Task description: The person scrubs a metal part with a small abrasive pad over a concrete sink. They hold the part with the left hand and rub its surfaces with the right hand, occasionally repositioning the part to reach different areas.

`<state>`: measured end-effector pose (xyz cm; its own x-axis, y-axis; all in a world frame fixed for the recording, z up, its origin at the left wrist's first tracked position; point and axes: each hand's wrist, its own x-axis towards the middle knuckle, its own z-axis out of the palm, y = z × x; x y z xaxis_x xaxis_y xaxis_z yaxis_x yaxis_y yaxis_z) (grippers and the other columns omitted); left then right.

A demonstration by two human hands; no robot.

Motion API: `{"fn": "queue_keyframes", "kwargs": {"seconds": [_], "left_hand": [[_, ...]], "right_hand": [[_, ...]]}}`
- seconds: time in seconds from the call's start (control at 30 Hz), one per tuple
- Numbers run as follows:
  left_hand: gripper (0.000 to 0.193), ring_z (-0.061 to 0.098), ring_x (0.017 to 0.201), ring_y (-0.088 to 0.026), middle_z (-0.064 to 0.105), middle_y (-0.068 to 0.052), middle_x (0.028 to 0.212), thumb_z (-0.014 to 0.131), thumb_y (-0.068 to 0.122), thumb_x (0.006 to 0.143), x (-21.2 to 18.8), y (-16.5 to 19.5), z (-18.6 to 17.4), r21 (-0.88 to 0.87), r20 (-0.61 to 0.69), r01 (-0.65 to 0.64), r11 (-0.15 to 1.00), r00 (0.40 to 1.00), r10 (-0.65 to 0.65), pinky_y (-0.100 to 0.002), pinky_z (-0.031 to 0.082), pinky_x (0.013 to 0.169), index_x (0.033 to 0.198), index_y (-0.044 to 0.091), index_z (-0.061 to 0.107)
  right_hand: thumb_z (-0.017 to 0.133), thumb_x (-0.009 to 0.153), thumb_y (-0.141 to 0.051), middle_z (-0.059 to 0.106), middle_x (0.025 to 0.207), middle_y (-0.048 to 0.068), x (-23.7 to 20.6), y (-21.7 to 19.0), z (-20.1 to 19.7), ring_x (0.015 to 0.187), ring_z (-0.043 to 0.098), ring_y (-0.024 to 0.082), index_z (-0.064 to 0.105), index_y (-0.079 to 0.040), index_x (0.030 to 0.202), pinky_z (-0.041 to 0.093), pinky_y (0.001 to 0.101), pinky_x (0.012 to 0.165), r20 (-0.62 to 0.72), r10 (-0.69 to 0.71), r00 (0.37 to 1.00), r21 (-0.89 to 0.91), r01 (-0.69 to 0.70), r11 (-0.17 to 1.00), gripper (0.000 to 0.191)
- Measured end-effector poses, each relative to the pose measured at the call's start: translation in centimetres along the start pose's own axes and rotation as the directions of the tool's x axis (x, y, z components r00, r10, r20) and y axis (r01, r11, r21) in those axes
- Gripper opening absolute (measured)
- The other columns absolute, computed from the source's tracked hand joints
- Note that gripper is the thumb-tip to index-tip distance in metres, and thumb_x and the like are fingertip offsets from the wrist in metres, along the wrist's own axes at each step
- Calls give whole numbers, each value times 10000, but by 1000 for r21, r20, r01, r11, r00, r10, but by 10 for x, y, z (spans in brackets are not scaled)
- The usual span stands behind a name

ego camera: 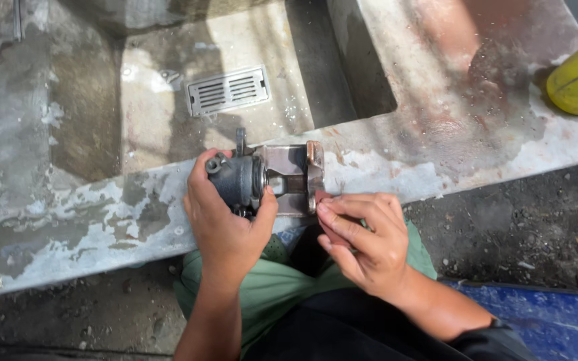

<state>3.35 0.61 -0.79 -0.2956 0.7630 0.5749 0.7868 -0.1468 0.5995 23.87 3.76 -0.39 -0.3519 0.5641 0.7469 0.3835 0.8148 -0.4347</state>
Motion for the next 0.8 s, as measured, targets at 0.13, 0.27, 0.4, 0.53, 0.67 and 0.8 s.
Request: {"fn": "queue_keyframes", "kwargs": {"seconds": [0.13,0.27,0.4,0.53,0.67,0.8], "left_hand": [[774,573,1259,-355,595,-138,1349,836,160,829,1,3,-2,-15,21,10,1000,1000,-10,-479,389,1136,1459,26,405],[773,560,1237,-368,588,-143,1335,839,153,815,8,11,-3,-14,-29,-29,999,999,29,-477,393,1122,1447,21,414],[769,554,1227,-371,591,-144,1341,842,147,815,10,15,-4,-13,-11,27,1000,1000,-27,-470,399,1105,1448,19,423],[775,557,1236,-365,591,-142,1336,839,153,808,8,11,-3,-29,4,29,999,1000,-28,-478,397,1122,1446,22,420],[790,551,1248,-367,590,-149,1339,841,153,799,6,4,-2,-37,-10,-16,999,1000,16,-479,391,1123,1451,20,416],[777,563,1256,-348,605,-131,1345,843,145,808,4,-1,-1,-33,26,6,999,1000,-5,-476,390,1142,1449,34,417]], "right_hand": [[796,822,-77,720,1108,78,-1,0,1,1026,683,255,736,-61,1141,435,369,878,21,37,999,-16,-37,999,325],[797,804,-77,713,1041,47,1,1,0,991,690,236,749,-95,1101,431,366,863,-4,18,1000,-58,-18,998,301],[811,807,-89,729,1051,69,-1,-1,-2,991,701,248,741,-73,1090,427,370,848,16,24,1000,-1,-24,1000,292],[840,813,-117,746,1075,63,0,3,-3,1047,723,262,730,-66,1083,454,366,884,7,24,1000,12,-25,1000,296],[874,790,-194,731,1070,71,3,13,-2,998,717,250,734,-64,1080,492,353,856,14,-44,999,79,42,996,346],[882,767,-213,729,1058,68,5,24,-7,957,710,240,735,-70,1056,467,372,827,81,-183,980,113,174,978,355]]}}
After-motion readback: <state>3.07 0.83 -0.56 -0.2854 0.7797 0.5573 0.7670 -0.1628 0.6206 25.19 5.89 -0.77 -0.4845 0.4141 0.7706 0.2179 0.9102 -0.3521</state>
